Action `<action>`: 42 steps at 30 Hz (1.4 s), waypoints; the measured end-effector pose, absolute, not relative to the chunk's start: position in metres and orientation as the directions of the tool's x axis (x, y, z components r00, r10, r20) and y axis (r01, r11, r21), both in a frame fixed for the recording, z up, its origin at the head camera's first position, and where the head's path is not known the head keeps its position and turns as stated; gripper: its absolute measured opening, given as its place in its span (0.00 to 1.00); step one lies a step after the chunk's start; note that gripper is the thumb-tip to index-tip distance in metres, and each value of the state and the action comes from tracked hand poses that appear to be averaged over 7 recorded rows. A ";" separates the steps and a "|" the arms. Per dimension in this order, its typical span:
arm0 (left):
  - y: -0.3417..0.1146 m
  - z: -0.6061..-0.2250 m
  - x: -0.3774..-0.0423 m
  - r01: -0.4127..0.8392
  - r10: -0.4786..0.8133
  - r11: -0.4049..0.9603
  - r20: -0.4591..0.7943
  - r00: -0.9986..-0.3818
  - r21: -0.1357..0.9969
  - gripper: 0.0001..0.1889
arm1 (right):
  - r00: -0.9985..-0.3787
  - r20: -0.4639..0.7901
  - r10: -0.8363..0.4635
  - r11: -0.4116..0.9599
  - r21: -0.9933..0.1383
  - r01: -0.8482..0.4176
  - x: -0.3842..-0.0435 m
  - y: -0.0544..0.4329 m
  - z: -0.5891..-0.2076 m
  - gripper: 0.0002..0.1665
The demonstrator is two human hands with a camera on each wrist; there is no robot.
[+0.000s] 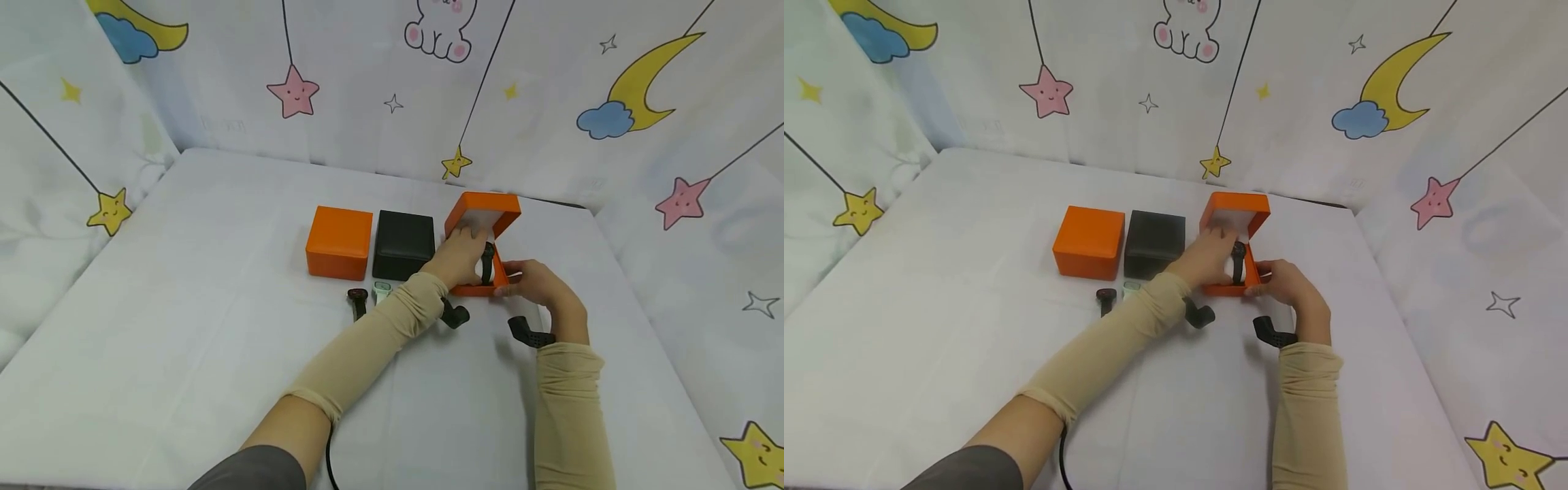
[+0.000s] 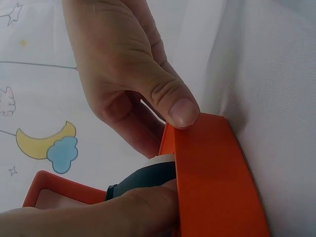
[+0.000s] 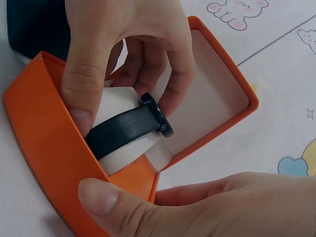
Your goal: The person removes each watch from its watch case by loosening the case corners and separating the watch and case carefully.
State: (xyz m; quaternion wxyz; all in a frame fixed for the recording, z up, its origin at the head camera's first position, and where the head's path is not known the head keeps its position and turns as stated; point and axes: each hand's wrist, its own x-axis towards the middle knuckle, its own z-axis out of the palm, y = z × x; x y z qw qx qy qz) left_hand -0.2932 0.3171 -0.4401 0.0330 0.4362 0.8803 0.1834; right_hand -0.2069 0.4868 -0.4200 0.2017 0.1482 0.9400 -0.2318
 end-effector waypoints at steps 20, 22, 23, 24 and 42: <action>0.310 -0.435 -0.288 0.773 0.785 0.523 0.149 -0.601 0.359 0.36 | -0.924 -0.363 0.120 0.915 -0.321 0.245 -0.198 0.473 -0.398 0.41; 0.310 -0.434 -0.289 0.774 0.787 0.516 0.155 -0.598 0.367 0.36 | -0.937 -0.330 0.115 0.907 -0.350 0.235 -0.196 0.473 -0.396 0.41; 0.310 -0.434 -0.289 0.773 0.786 0.513 0.156 -0.598 0.374 0.36 | -0.940 -0.317 0.121 0.898 -0.369 0.240 -0.195 0.473 -0.395 0.40; 0.310 -0.434 -0.289 0.770 0.785 0.513 0.156 -0.599 0.379 0.36 | -0.944 -0.305 0.127 0.890 -0.385 0.244 -0.195 0.473 -0.394 0.40; 0.302 -0.428 -0.288 0.802 0.781 0.435 0.271 -0.563 0.410 0.38 | -0.952 -0.270 0.144 0.767 -0.577 0.280 -0.201 0.477 -0.405 0.48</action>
